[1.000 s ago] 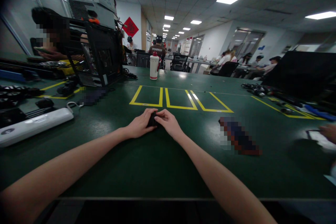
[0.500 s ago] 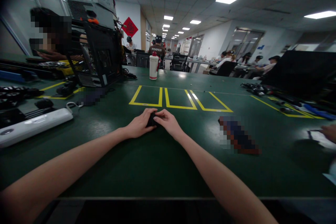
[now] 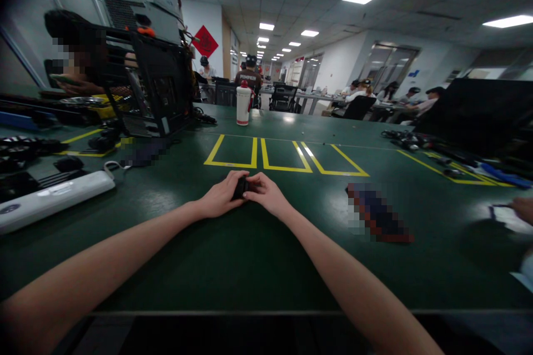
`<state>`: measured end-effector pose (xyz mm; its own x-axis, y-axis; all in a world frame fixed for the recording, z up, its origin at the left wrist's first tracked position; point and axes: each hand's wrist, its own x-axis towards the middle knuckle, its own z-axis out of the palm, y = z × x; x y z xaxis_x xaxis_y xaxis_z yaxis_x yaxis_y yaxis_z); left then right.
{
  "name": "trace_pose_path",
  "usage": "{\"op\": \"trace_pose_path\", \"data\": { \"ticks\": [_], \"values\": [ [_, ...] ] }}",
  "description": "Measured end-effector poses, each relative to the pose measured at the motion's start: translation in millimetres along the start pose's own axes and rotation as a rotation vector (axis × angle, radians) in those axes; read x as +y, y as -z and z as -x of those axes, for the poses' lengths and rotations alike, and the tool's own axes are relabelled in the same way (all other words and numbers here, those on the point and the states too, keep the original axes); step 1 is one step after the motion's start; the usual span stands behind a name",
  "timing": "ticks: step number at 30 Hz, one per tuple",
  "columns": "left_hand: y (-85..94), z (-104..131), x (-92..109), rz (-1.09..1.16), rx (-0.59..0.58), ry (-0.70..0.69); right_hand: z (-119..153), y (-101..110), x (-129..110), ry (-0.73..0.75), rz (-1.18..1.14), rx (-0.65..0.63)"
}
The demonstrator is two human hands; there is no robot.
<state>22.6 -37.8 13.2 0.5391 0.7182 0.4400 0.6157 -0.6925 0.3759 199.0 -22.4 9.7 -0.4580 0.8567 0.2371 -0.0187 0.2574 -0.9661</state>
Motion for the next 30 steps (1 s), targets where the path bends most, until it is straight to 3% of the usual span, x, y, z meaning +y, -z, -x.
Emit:
{"op": "trace_pose_path", "data": {
  "ticks": [7, 15, 23, 30],
  "values": [
    [-0.8, 0, 0, 0.003, 0.008, -0.014, 0, -6, -4, 0.021, 0.069, 0.123],
    [0.0, 1, 0, 0.006, -0.009, 0.005, -1, 2, -1, -0.045, 0.024, 0.014],
    [0.3, 0, 1, 0.002, 0.006, -0.014, 0, -3, -3, -0.008, 0.06, 0.115],
    [0.7, 0, 1, 0.013, 0.002, -0.005, -5, 5, -1, -0.094, 0.063, 0.037]
  ]
}}
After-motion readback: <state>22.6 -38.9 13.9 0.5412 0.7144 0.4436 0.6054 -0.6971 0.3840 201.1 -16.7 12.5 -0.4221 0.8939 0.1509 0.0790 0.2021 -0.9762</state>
